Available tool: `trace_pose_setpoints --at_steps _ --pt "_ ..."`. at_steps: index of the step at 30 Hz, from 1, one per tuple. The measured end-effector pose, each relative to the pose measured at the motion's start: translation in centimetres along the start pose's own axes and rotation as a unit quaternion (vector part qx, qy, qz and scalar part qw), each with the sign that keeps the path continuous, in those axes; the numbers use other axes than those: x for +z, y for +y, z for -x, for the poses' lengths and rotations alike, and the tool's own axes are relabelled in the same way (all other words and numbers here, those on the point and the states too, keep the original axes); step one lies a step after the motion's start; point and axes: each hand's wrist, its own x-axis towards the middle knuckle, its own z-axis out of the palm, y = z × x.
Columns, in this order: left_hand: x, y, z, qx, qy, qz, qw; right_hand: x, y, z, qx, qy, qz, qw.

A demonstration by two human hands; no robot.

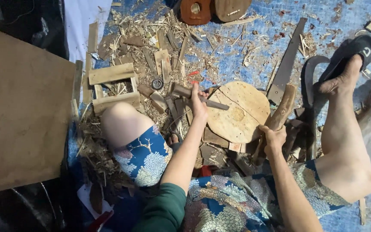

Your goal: Using a hand chisel and a wooden mallet to carve and shape the body of a musical instrument.

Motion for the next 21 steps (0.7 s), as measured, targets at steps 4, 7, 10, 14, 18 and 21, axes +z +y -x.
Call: trace_pose_setpoints --at_steps 4,7,10,14,18,21 --pt "0.9 -1.6 0.0 0.103 -0.066 -0.127 0.984 -0.2 -0.8 0.4 -0.002 0.000 0.003 1.000" --pt "1.8 -1.2 1.2 0.132 -0.115 -0.198 0.964 -0.4 -1.0 0.5 -0.002 0.005 0.000 1.000" --pt "2.8 0.6 2.5 0.165 -0.144 -0.224 0.950 -0.2 -0.8 0.3 -0.002 0.011 -0.003 1.000" --pt "2.8 0.8 2.9 0.216 -0.148 -0.238 0.935 -0.1 -1.3 0.1 -0.003 0.016 0.000 1.000" --pt "2.0 -0.1 2.7 0.222 -0.150 -0.225 0.937 -0.1 -1.3 -0.3 -0.019 0.019 -0.015 1.000" --pt "1.6 0.0 2.0 0.234 -0.141 -0.207 0.939 0.2 -1.4 -0.5 -0.022 0.013 -0.034 0.999"
